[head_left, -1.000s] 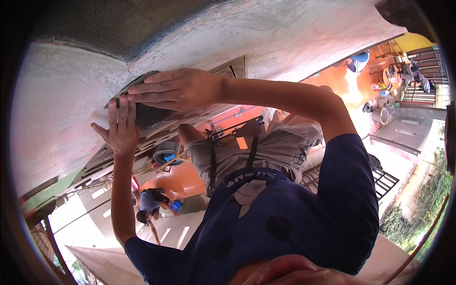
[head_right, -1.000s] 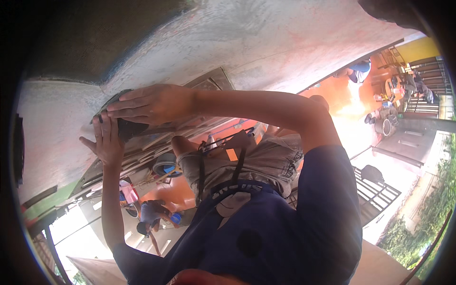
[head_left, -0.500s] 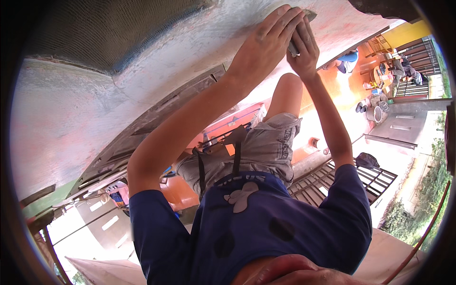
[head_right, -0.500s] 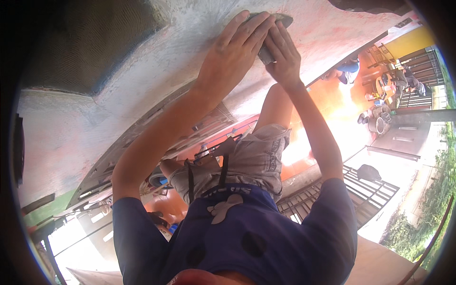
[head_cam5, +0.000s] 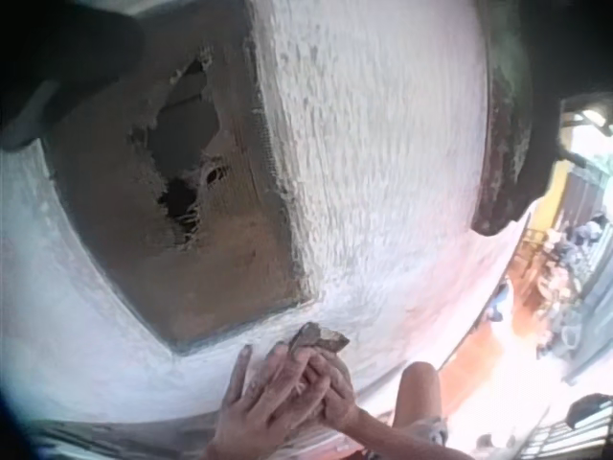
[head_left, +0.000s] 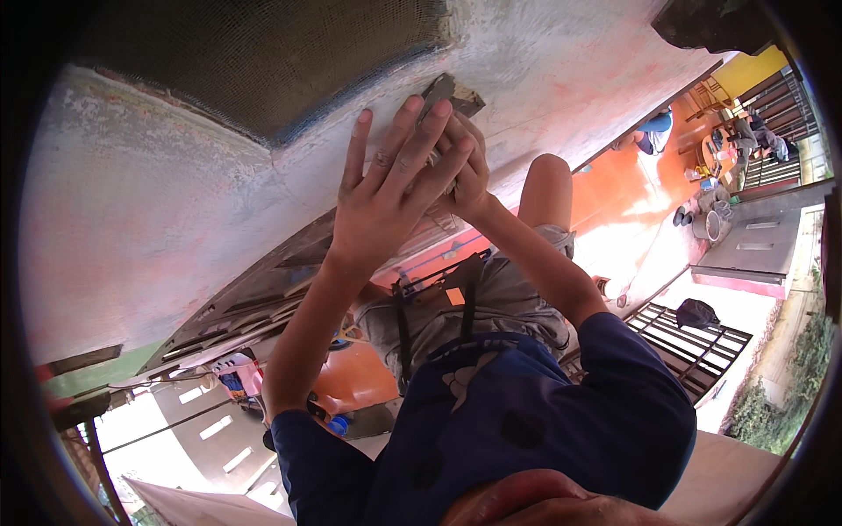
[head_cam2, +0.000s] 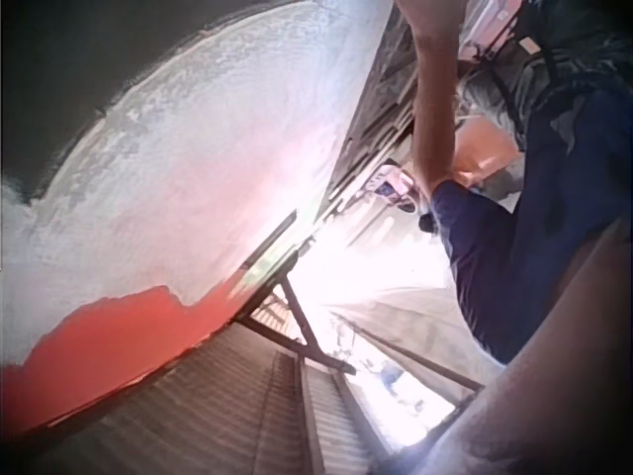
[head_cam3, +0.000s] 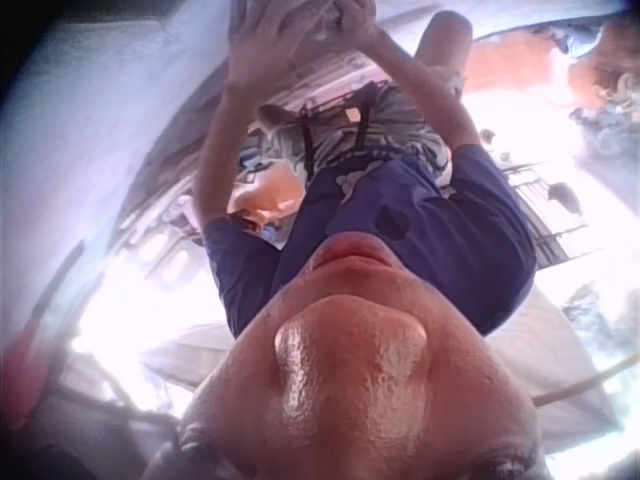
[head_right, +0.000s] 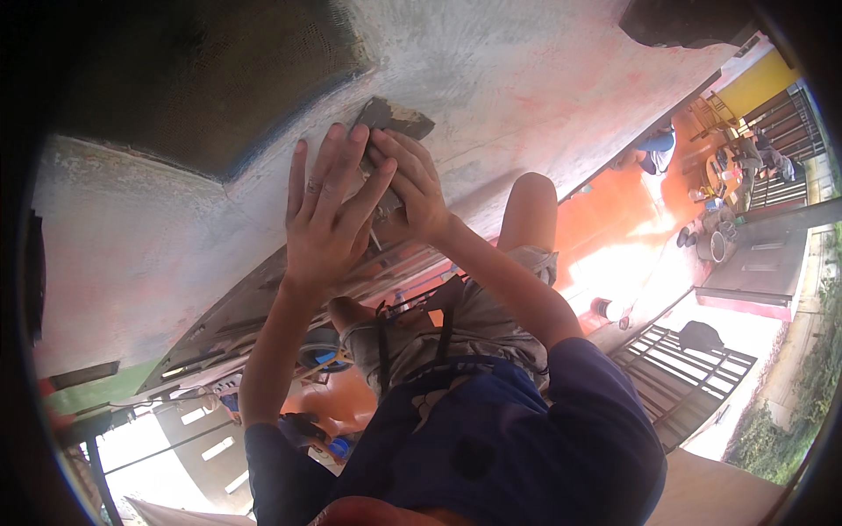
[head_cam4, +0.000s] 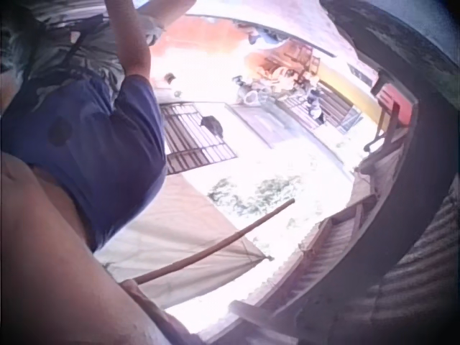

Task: The person smooths a ceiling surface using a sanding block, moving it back and forth over a mesh-reinforced patch and surrounding areas. The person occasionally pauses to adjust the block and continues sanding different sections of the ceiling.

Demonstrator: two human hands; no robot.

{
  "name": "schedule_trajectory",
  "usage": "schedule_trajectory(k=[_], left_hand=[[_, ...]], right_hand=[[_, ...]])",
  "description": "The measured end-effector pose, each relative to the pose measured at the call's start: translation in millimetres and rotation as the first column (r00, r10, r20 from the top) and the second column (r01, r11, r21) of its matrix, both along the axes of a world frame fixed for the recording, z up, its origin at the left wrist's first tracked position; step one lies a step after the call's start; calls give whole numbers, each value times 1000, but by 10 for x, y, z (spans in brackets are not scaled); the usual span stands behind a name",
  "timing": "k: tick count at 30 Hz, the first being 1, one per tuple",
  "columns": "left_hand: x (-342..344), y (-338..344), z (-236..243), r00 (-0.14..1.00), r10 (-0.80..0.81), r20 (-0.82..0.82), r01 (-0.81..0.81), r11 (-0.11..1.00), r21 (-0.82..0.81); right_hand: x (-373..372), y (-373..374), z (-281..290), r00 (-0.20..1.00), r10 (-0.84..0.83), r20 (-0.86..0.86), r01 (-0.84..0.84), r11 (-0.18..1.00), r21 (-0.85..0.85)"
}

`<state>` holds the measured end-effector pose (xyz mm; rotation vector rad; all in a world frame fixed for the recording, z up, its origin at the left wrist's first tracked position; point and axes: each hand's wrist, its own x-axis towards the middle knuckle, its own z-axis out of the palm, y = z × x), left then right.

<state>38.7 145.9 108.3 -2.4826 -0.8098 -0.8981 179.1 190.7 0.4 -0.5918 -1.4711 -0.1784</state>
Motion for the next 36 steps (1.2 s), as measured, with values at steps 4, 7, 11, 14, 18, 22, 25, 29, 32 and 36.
schedule_trajectory(k=[4,7,11,14,18,22,25,29,32,36], left_hand=[[-158,-219,-230,991,-9,134,37,977,-209],[-564,-390,-674,986,-106,132,140,949,-283],[-1118,-682,-1547,981,45,189,44,898,-438],[-1334,-939,-2184,936,249,248,-16,735,-677],[-1311,-1202,-2673,853,409,326,53,552,-832],[-1145,-1269,-2708,862,368,347,80,579,-812],[-983,-1228,-2629,855,326,403,160,574,-803],[-782,-1152,-2590,838,326,438,217,537,-815],[-709,-1120,-2627,843,324,429,239,490,-838],[-693,-1171,-2698,820,331,467,280,480,-831]], right_hand=[[21,91,68,957,-245,158,248,969,-3],[249,110,137,938,-184,295,181,983,37],[528,258,195,834,-261,486,160,958,239],[528,417,140,834,-390,389,262,902,343],[317,501,81,915,-338,219,260,911,319],[200,422,200,887,-429,169,357,871,337],[259,332,293,867,-439,237,361,880,309],[442,350,279,899,-364,242,309,921,236],[576,480,280,958,-236,164,221,970,100],[137,438,356,996,-80,-42,84,992,94]])
